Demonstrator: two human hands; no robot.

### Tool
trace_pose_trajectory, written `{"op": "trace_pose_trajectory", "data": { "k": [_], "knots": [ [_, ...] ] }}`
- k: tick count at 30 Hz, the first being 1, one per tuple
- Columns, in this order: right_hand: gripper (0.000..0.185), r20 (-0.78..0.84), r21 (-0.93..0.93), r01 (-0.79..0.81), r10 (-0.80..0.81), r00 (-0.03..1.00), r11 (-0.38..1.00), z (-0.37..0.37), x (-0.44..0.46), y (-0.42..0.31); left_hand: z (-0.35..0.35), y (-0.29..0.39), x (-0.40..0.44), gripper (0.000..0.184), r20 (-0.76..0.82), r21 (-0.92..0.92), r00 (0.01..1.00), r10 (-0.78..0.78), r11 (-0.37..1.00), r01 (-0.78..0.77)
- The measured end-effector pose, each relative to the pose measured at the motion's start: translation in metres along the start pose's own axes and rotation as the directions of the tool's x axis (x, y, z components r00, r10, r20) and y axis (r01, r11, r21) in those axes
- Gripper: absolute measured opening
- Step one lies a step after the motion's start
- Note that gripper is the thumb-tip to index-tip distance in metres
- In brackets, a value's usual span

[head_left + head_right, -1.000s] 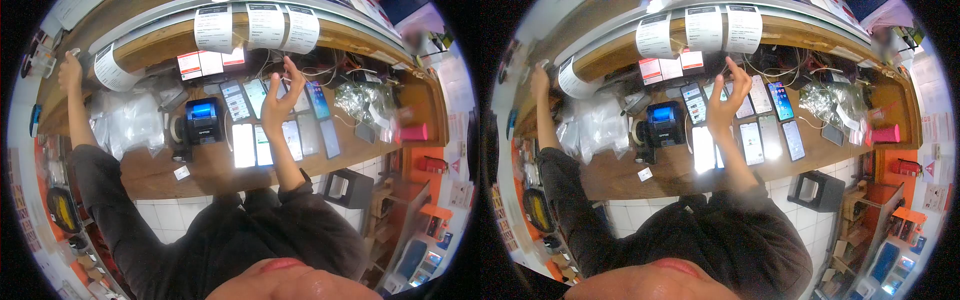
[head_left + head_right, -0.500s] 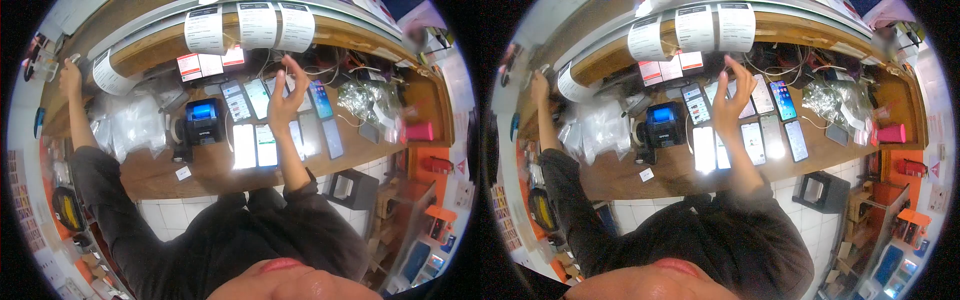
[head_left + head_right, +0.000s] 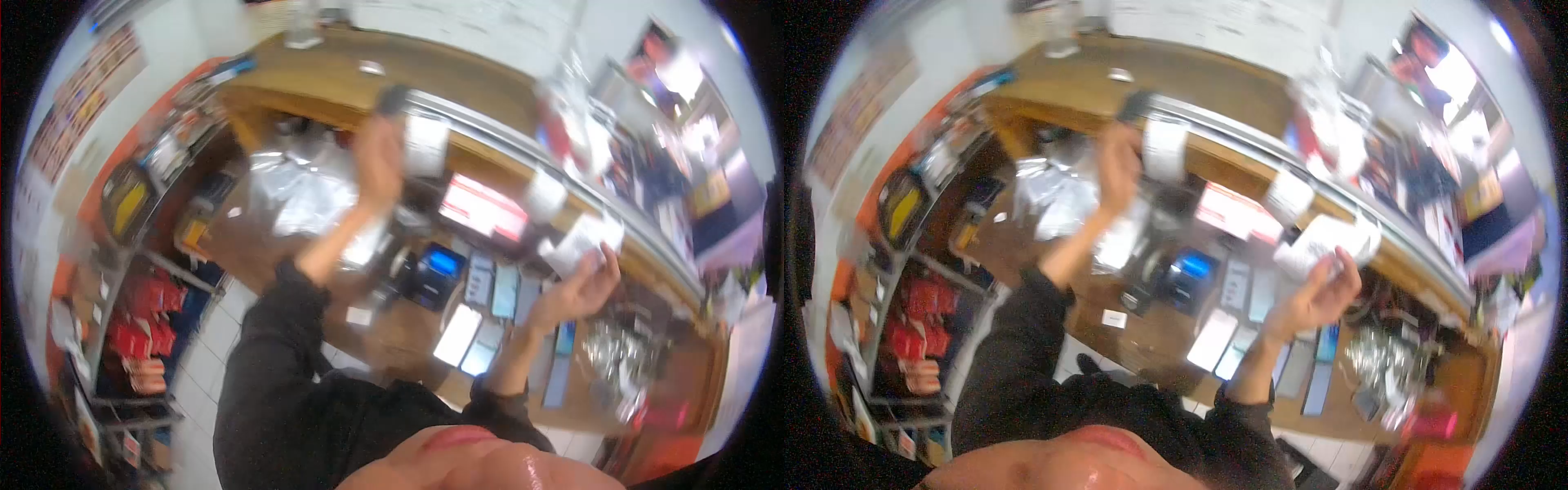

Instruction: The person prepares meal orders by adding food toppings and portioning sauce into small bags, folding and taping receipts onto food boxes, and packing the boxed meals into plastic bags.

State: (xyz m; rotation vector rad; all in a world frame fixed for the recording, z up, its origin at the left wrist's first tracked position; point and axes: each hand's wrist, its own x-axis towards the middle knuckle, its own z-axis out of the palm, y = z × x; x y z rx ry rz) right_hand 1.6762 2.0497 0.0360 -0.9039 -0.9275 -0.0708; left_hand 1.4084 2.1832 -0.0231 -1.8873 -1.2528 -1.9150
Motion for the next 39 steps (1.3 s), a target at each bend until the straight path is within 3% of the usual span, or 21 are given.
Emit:
{"op": "trace_pose_trajectory", "data": {
  "k": [1, 2, 3, 4, 6, 8, 10, 11, 12, 13, 14, 15, 16, 17, 18, 20, 23, 26, 30, 34, 39],
  "knots": [
    [0.016, 0.075, 0.135, 0.017, -0.027, 0.997, 0.991, 0.017, -0.009, -0.035, -0.015, 0.017, -0.045, 0.010, 0.079, -0.106, 0.987, 0.142, 0.985, -0.133],
    [0.021, 0.134, 0.197, 0.049, -0.076, 0.988, 0.979, 0.035, -0.018, -0.050, -0.058, 0.056, -0.073, 0.008, 0.362, -0.136, 0.912, 0.192, 0.979, -0.152],
    [0.025, 0.182, 0.254, 0.079, -0.128, 0.975, 0.964, 0.055, -0.028, -0.063, -0.086, 0.062, -0.116, 0.012, 0.553, -0.200, 0.806, 0.212, 0.973, -0.118],
    [0.031, 0.306, 0.258, 0.071, -0.151, 0.940, 0.964, 0.081, -0.034, -0.082, -0.102, 0.034, -0.189, 0.013, 0.684, -0.158, 0.647, 0.337, 0.934, -0.320],
    [0.040, 0.467, 0.267, 0.131, -0.247, 0.849, 0.955, 0.151, -0.048, -0.113, -0.173, 0.046, -0.243, 0.015, 0.710, -0.195, 0.702, 0.054, 0.973, 0.122],
    [0.046, 0.564, 0.296, 0.215, -0.351, 0.747, 0.931, 0.237, -0.068, -0.134, -0.267, 0.043, -0.251, 0.021, 0.833, -0.019, 0.476, -0.281, 0.847, 0.532],
    [0.051, 0.659, 0.330, 0.173, -0.358, 0.662, 0.928, 0.334, -0.090, -0.139, -0.350, 0.009, -0.294, 0.029, 0.775, 0.060, 0.400, -0.489, 0.688, 0.723],
    [0.053, 0.719, 0.326, 0.107, -0.321, 0.616, 0.939, 0.386, -0.104, -0.135, -0.392, 0.002, -0.292, 0.027, 0.676, 0.058, 0.455, -0.580, 0.657, 0.752],
    [0.058, 0.669, 0.315, 0.267, -0.413, 0.618, 0.910, 0.441, -0.118, -0.126, -0.431, -0.004, -0.270, 0.026, 0.601, 0.376, 0.305, -0.739, 0.598, 0.708],
    [0.062, 0.668, 0.237, 0.430, -0.467, 0.579, 0.871, 0.503, -0.127, -0.096, -0.474, -0.023, -0.283, 0.023, 0.527, 0.348, 0.498, -0.689, 0.709, 0.613],
    [0.059, 0.742, 0.130, 0.419, -0.368, 0.560, 0.899, 0.560, -0.129, -0.070, -0.510, -0.021, -0.263, 0.023, 0.364, 0.433, 0.453, -0.814, 0.578, 0.692],
    [0.057, 0.807, 0.028, 0.412, -0.264, 0.529, 0.911, 0.612, -0.130, -0.046, -0.541, -0.014, -0.244, 0.021, 0.220, 0.504, 0.536, -0.815, 0.565, 0.653],
    [0.045, 0.949, -0.042, 0.199, -0.023, 0.315, 0.979, 0.668, -0.117, -0.015, -0.568, -0.004, -0.223, 0.020, 0.089, 0.573, 0.601, -0.794, 0.534, 0.621],
    [0.033, 0.843, 0.136, 0.215, -0.227, 0.487, 0.967, 0.689, -0.126, -0.007, -0.590, 0.004, -0.204, 0.019, -0.043, 0.649, 0.667, -0.743, 0.487, 0.584],
    [0.033, 0.800, 0.145, 0.244, -0.258, 0.541, 0.959, 0.700, -0.131, 0.002, -0.609, 0.012, -0.191, 0.018, -0.171, 0.649, 0.641, -0.749, 0.404, 0.645],
    [0.033, 0.814, 0.094, 0.266, -0.228, 0.534, 0.959, 0.717, -0.151, 0.002, -0.634, 0.018, -0.194, 0.017, -0.376, 0.620, 0.575, -0.726, 0.264, 0.739],
    [0.033, 0.833, 0.006, 0.281, -0.160, 0.529, 0.960, 0.729, -0.187, -0.004, -0.655, 0.014, -0.215, 0.016, -0.532, 0.505, 0.540, -0.652, 0.267, 0.821],
    [0.033, 0.839, -0.052, 0.295, -0.118, 0.531, 0.954, 0.751, -0.211, -0.004, -0.662, 0.009, -0.235, 0.019, -0.470, 0.353, 0.365, -0.803, 0.208, 0.912],
    [0.033, 0.847, -0.103, 0.305, -0.078, 0.526, 0.947, 0.792, -0.234, 0.015, -0.674, -0.018, -0.233, 0.016, -0.494, 0.294, 0.186, -0.849, 0.038, 0.955],
    [0.033, 0.853, -0.102, 0.343, -0.096, 0.513, 0.934, 0.837, -0.258, 0.012, -0.708, -0.059, -0.209, 0.017, -0.656, 0.322, 0.261, -0.708, 0.050, 0.945],
    [0.033, 0.849, -0.110, 0.408, -0.128, 0.513, 0.907, 0.878, -0.275, 0.024, -0.730, -0.112, -0.178, 0.020, -0.656, 0.241, 0.167, -0.736, 0.005, 0.970]
  ]
}}
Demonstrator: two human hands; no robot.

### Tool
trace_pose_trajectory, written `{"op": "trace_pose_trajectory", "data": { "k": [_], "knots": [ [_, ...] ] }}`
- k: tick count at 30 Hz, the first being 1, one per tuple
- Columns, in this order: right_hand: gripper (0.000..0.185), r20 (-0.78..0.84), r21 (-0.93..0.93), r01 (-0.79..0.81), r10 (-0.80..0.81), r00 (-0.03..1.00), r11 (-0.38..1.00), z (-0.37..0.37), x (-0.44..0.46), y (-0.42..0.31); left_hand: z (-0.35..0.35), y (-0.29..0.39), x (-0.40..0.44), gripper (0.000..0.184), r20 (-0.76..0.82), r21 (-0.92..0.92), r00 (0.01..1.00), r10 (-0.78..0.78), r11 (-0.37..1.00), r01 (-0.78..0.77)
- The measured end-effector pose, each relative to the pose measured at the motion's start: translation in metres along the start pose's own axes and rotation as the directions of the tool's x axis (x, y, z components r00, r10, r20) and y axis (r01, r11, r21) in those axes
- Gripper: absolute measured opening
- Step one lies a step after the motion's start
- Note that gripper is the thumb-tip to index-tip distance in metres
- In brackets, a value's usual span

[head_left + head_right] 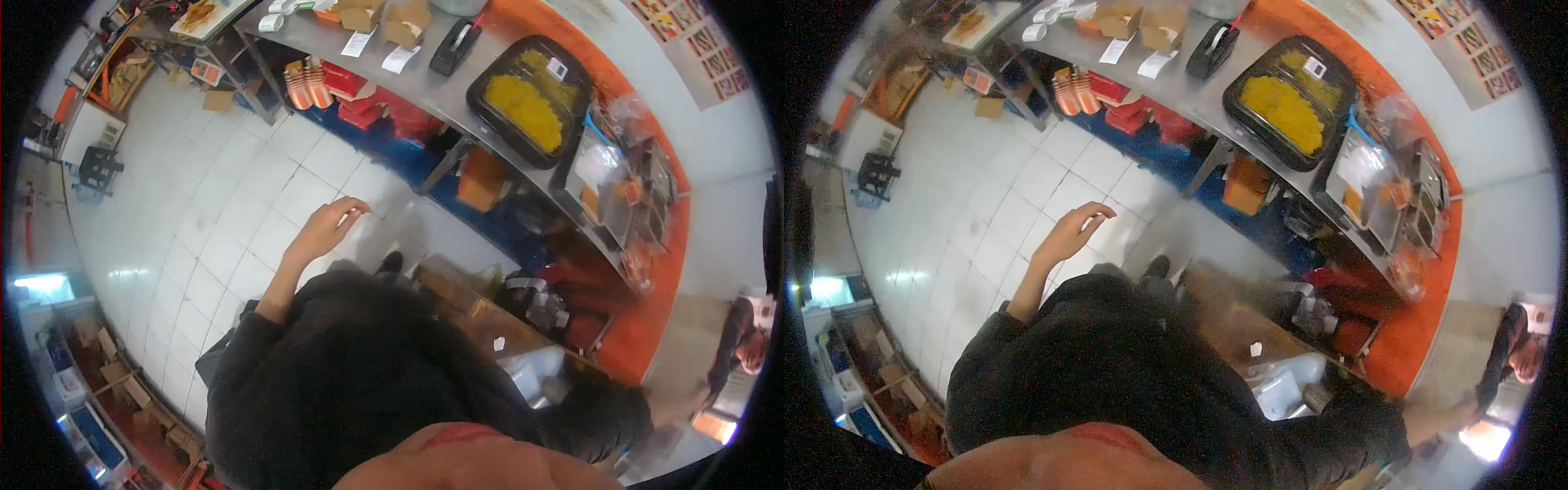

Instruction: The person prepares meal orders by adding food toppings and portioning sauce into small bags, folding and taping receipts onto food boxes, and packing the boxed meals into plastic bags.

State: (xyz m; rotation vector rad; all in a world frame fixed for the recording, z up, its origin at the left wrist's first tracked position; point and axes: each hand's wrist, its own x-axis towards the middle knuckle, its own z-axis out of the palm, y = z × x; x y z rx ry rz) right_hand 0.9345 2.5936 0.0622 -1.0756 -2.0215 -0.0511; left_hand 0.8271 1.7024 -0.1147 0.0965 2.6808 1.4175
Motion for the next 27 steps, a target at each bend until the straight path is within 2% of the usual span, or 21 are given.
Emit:
{"op": "trace_pose_trajectory", "data": {
  "k": [5, 10, 13, 15, 16, 17, 18, 19, 20, 21, 22, 23, 24, 25, 26, 27],
  "knots": [
    [0.033, -0.168, -0.075, 0.081, -0.092, 0.981, 0.994, 0.006, 0.001, -0.042, 0.016, -0.017, 0.045, 0.025, 0.064, -0.011, 0.997, -0.033, 0.999, 0.034],
    [0.033, -0.483, -0.016, 0.236, -0.214, 0.849, 0.972, 0.016, -0.042, -0.150, 0.014, -0.045, 0.099, 0.025, 0.066, -0.031, 0.995, -0.070, 0.997, 0.072],
    [0.034, -0.571, 0.227, 0.300, -0.123, 0.812, 0.926, 0.048, -0.102, -0.250, 0.007, -0.058, 0.142, 0.027, 0.074, -0.070, 0.995, -0.070, 0.995, 0.075],
    [0.034, -0.491, 0.573, 0.255, 0.078, 0.867, 0.779, 0.084, -0.164, -0.324, -0.001, -0.072, 0.173, 0.027, 0.075, -0.084, 0.995, -0.069, 0.994, 0.075],
    [0.034, -0.378, 0.736, 0.189, 0.164, 0.911, 0.650, 0.106, -0.203, -0.364, -0.005, -0.082, 0.190, 0.027, 0.086, -0.094, 0.994, -0.068, 0.993, 0.076],
    [0.034, -0.269, 0.777, 0.153, 0.104, 0.957, 0.610, 0.126, -0.243, -0.405, -0.014, -0.091, 0.206, 0.027, 0.099, -0.106, 0.993, -0.068, 0.991, 0.078],
    [0.034, -0.235, 0.693, 0.269, -0.143, 0.961, 0.668, 0.140, -0.288, -0.458, -0.026, -0.099, 0.223, 0.027, 0.110, -0.107, 0.991, -0.071, 0.991, 0.083],
    [0.034, -0.186, 0.625, 0.409, -0.382, 0.905, 0.665, 0.154, -0.332, -0.511, -0.039, -0.104, 0.240, 0.026, 0.113, -0.072, 0.991, -0.068, 0.995, 0.076],
    [0.034, 0.162, 0.721, 0.082, -0.282, 0.946, 0.688, 0.195, -0.371, -0.515, -0.052, -0.108, 0.256, 0.025, 0.118, -0.039, 0.991, -0.065, 0.997, 0.070],
    [0.035, 0.420, 0.840, -0.314, -0.163, 0.893, 0.442, 0.201, -0.408, -0.562, -0.068, -0.110, 0.273, 0.025, 0.130, -0.046, 0.989, -0.069, 0.996, 0.076],
    [0.035, 0.457, 0.824, -0.277, -0.289, 0.841, 0.494, 0.209, -0.425, -0.591, -0.085, -0.111, 0.288, 0.024, 0.064, -0.093, 0.996, -0.060, 0.993, 0.066],
    [0.038, 0.478, 0.734, -0.218, -0.263, 0.838, 0.643, 0.208, -0.442, -0.627, -0.099, -0.113, 0.304, 0.023, -0.004, -0.136, 0.999, -0.051, 0.990, 0.050],
    [0.041, 0.510, 0.746, -0.336, -0.170, 0.843, 0.575, 0.220, -0.460, -0.646, -0.108, -0.118, 0.322, 0.023, 0.009, -0.138, 0.999, -0.048, 0.989, 0.049],
    [0.041, 0.615, 0.689, -0.548, 0.017, 0.788, 0.474, 0.238, -0.474, -0.650, -0.113, -0.121, 0.339, 0.023, -0.032, -0.232, 0.997, -0.071, 0.971, 0.061],
    [0.041, 0.707, 0.608, -0.721, 0.186, 0.682, 0.332, 0.252, -0.483, -0.648, -0.114, -0.124, 0.352, 0.023, -0.069, -0.328, 0.992, -0.103, 0.942, 0.075],
    [0.041, 0.703, 0.603, -0.719, 0.195, 0.684, 0.345, 0.262, -0.485, -0.646, -0.102, -0.131, 0.369, 0.024, -0.036, -0.339, 0.992, -0.120, 0.935, 0.101]
  ]
}}
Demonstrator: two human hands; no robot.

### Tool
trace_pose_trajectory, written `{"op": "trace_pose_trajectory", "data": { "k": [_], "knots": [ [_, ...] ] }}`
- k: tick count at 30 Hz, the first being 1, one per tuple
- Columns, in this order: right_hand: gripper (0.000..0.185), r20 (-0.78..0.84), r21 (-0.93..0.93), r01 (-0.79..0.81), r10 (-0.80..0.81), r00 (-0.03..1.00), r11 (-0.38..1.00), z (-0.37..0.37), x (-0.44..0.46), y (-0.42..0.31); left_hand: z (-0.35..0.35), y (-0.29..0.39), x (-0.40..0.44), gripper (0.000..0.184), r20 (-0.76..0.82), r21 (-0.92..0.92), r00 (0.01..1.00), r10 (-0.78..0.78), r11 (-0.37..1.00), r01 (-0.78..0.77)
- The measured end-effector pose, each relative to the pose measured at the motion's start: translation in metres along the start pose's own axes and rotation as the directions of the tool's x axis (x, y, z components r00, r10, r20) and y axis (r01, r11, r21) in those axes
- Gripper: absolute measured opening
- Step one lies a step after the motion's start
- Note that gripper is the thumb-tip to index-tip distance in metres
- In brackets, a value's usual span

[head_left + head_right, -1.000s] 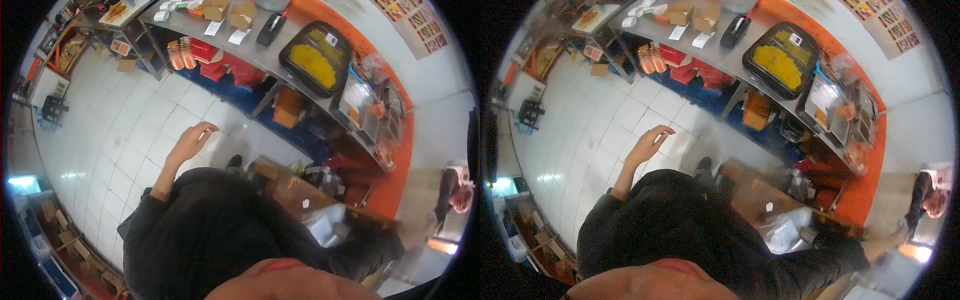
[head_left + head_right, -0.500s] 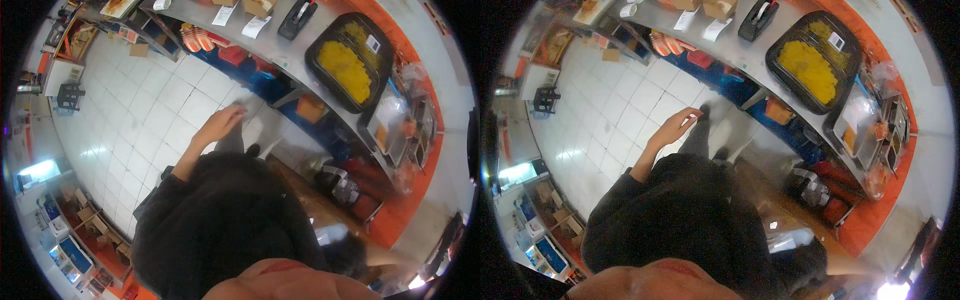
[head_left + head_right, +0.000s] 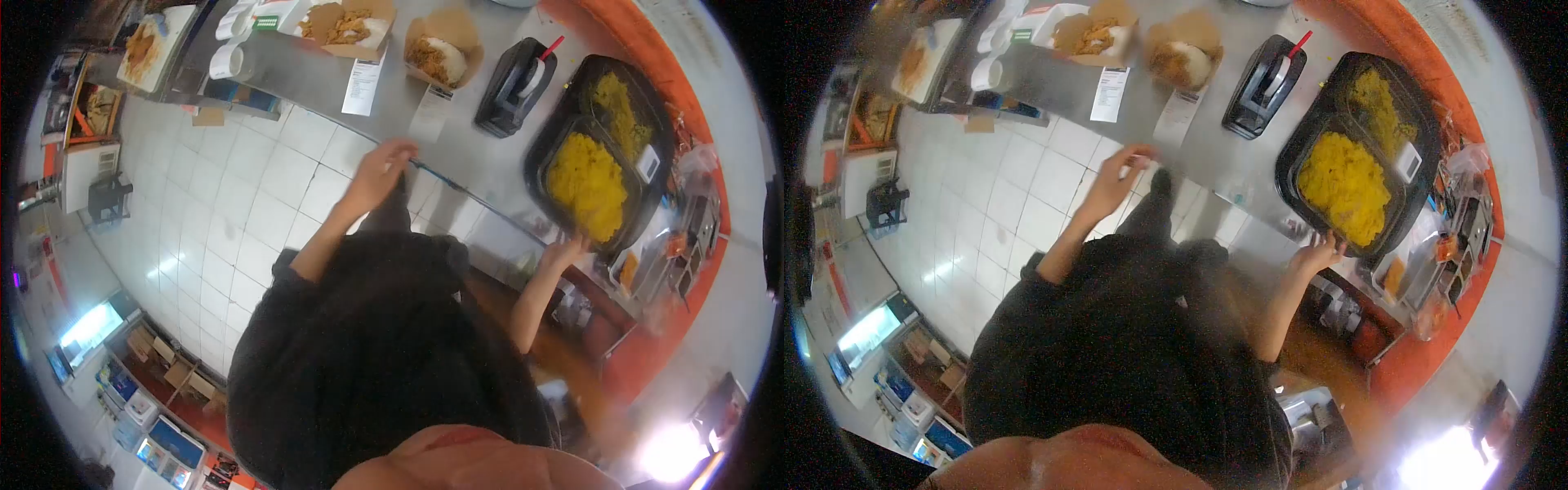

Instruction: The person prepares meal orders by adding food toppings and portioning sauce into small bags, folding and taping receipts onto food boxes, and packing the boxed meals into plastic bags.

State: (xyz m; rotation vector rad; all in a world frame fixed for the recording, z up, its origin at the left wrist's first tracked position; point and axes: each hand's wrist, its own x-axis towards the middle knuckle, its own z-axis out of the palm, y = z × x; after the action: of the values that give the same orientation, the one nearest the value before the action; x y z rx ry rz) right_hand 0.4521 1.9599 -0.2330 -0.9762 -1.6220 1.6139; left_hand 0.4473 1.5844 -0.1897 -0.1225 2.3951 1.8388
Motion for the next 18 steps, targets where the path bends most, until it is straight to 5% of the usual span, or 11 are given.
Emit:
{"op": "trace_pose_trajectory", "data": {
  "k": [2, 3, 4, 7, 9, 11, 13, 15, 16, 17, 18],
  "knots": [
    [0.031, -0.128, 0.287, -0.444, 0.493, 0.861, 0.849, 0.002, 0.016, 0.008, 0.041, -0.014, 0.031, 0.026, 0.216, -0.057, 0.976, -0.018, 0.998, 0.031],
    [0.031, -0.140, 0.281, -0.442, 0.492, 0.859, 0.852, 0.009, 0.014, 0.003, 0.070, -0.022, 0.042, 0.026, 0.309, -0.140, 0.950, 0.043, 0.990, 0.000],
    [0.028, -0.089, 0.310, -0.428, 0.474, 0.876, 0.849, 0.019, 0.010, -0.005, 0.108, -0.038, 0.047, 0.032, 0.411, -0.347, 0.912, -0.007, 0.924, 0.164],
    [0.026, -0.098, 0.358, -0.401, 0.461, 0.882, 0.843, -0.001, 0.037, 0.025, 0.212, -0.062, 0.067, 0.045, 0.420, -0.266, 0.907, -0.030, 0.952, 0.155],
    [0.023, -0.087, 0.533, -0.510, 0.643, 0.761, 0.675, -0.028, 0.057, 0.042, 0.252, -0.048, 0.076, 0.048, 0.416, -0.307, 0.906, -0.071, 0.928, 0.213],
    [0.021, 0.024, 0.657, -0.567, 0.738, 0.675, 0.497, -0.050, 0.071, 0.050, 0.276, -0.032, 0.084, 0.064, 0.362, -0.262, 0.863, -0.351, 0.851, 0.456],
    [0.020, 0.016, 0.556, -0.706, 0.843, 0.538, 0.439, -0.061, 0.073, 0.048, 0.291, -0.034, 0.085, 0.073, 0.337, -0.301, 0.842, -0.422, 0.799, 0.521],
    [0.017, -0.116, 0.368, -0.656, 0.733, 0.671, 0.659, -0.026, 0.034, -0.017, 0.279, -0.023, 0.077, 0.072, 0.311, -0.418, 0.884, -0.350, 0.784, 0.458],
    [0.019, 0.021, -0.061, -0.575, 0.577, 0.817, 0.816, -0.038, 0.029, -0.020, 0.254, 0.016, 0.070, 0.062, 0.248, -0.330, 0.881, -0.403, 0.820, 0.468],
    [0.021, 0.231, -0.438, -0.316, 0.445, 0.865, 0.842, -0.053, 0.026, -0.024, 0.238, 0.040, 0.064, 0.062, 0.246, -0.321, 0.883, -0.400, 0.826, 0.463],
    [0.023, 0.263, -0.100, -0.418, 0.429, 0.864, 0.903, -0.056, 0.024, -0.038, 0.226, 0.060, 0.059, 0.058, 0.313, -0.280, 0.845, -0.433, 0.808, 0.518]
  ]
}}
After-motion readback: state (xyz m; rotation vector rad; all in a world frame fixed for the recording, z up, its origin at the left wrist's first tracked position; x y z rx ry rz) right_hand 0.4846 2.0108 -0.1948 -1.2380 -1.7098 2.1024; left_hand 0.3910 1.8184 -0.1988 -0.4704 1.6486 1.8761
